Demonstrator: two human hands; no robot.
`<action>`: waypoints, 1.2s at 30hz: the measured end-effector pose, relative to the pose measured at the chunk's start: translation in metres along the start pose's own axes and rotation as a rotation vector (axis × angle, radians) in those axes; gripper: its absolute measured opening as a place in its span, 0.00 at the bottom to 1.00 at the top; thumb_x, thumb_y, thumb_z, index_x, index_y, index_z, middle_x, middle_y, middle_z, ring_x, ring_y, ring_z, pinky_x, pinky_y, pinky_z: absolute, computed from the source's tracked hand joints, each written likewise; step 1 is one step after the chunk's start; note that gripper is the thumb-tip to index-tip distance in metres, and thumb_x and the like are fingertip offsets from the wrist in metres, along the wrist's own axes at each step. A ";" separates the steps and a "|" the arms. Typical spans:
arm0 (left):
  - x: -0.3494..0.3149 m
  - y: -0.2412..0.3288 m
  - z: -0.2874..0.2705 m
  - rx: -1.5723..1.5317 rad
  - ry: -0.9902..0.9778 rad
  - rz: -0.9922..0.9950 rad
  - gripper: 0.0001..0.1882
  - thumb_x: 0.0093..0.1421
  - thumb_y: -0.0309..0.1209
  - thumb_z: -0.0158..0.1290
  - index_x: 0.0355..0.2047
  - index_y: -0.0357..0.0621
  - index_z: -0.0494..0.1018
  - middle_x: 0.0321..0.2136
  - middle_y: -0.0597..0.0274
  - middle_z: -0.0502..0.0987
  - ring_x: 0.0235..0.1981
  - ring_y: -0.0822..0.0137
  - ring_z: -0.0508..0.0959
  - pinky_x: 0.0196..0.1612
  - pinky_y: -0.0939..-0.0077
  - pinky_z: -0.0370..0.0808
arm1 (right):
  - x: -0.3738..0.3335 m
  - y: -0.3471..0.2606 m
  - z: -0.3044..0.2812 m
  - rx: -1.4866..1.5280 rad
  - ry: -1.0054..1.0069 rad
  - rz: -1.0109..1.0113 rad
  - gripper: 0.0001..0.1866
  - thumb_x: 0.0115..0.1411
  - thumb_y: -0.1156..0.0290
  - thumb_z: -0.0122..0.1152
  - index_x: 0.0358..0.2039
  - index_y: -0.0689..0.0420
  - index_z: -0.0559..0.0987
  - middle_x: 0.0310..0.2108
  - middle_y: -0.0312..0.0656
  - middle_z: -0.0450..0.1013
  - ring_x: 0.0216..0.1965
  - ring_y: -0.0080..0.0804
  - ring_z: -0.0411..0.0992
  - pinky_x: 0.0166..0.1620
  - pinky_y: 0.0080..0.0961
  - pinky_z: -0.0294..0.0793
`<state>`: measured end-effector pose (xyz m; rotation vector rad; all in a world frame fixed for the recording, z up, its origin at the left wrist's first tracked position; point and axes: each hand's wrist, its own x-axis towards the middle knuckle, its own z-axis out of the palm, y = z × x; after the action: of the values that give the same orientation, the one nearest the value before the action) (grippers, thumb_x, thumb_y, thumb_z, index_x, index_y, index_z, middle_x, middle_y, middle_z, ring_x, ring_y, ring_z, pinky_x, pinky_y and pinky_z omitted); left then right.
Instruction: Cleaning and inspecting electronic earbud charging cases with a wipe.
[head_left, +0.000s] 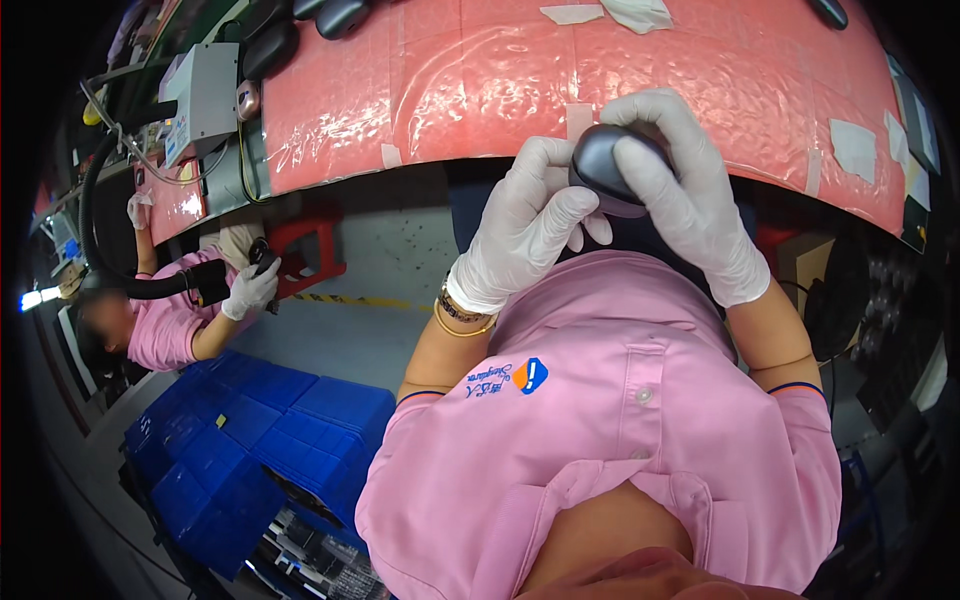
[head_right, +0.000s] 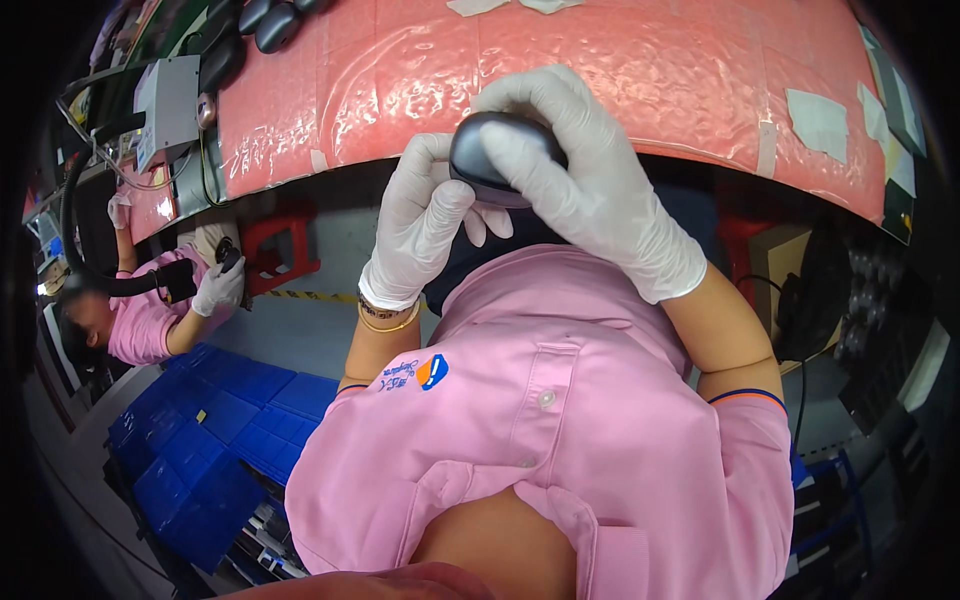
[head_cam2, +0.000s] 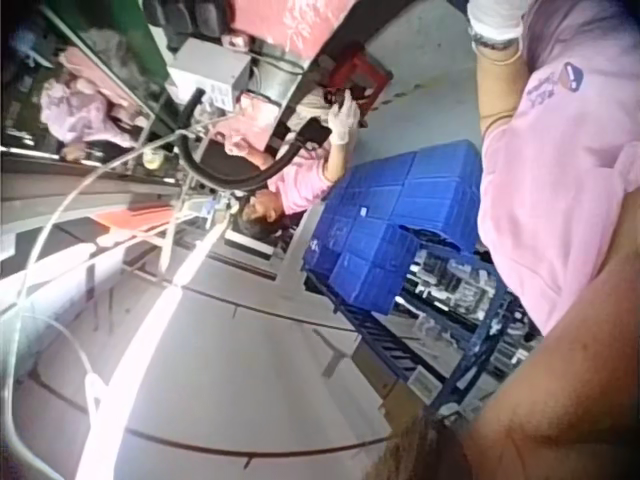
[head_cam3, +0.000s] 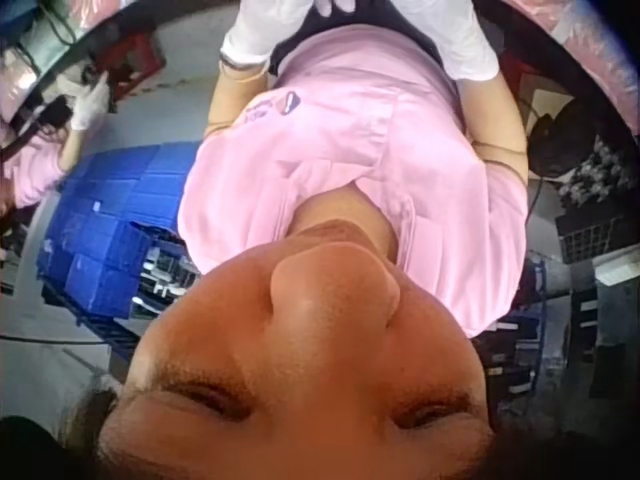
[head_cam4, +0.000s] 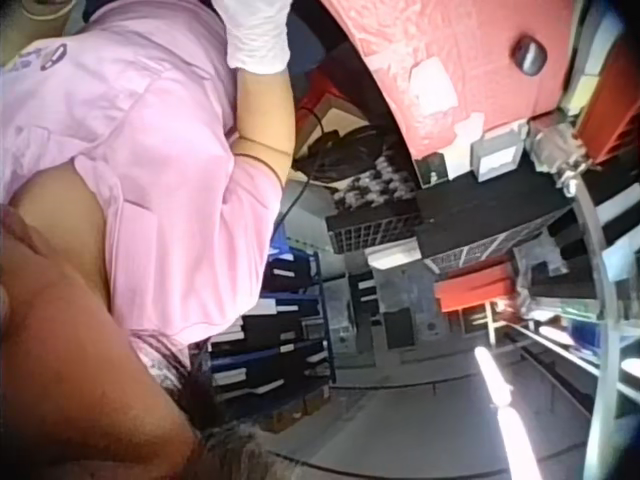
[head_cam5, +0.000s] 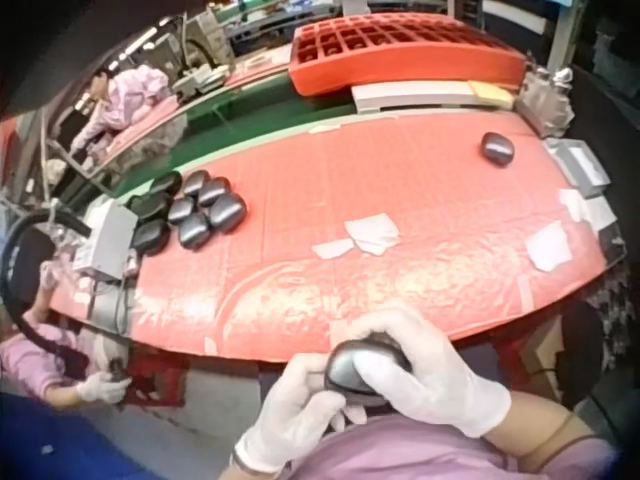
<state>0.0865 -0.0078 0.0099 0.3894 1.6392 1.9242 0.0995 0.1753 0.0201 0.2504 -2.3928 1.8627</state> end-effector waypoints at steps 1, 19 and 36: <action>0.000 0.002 -0.001 -0.001 -0.001 -0.002 0.16 0.66 0.35 0.46 0.46 0.36 0.59 0.32 0.59 0.77 0.26 0.76 0.77 0.25 0.86 0.72 | 0.003 0.001 -0.003 -0.031 -0.016 -0.011 0.13 0.64 0.63 0.48 0.40 0.61 0.73 0.36 0.38 0.68 0.39 0.25 0.67 0.44 0.22 0.67; -0.003 -0.002 -0.008 -0.199 -0.064 -0.116 0.24 0.64 0.42 0.49 0.50 0.35 0.57 0.35 0.52 0.76 0.27 0.71 0.78 0.26 0.83 0.76 | 0.013 0.006 0.000 0.128 0.170 0.353 0.19 0.68 0.57 0.47 0.31 0.60 0.76 0.21 0.29 0.69 0.23 0.11 0.64 0.26 0.12 0.61; -0.196 -0.063 -0.294 0.315 0.958 -0.383 0.32 0.57 0.26 0.48 0.60 0.54 0.47 0.45 0.47 0.70 0.30 0.59 0.78 0.35 0.67 0.79 | 0.038 0.031 0.000 -0.193 -0.005 0.110 0.15 0.69 0.68 0.42 0.48 0.61 0.74 0.27 0.31 0.70 0.26 0.14 0.61 0.31 0.12 0.61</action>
<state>0.0907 -0.3542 -0.0826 -0.8169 2.3752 1.6191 0.0568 0.1799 -0.0026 0.1096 -2.6159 1.6561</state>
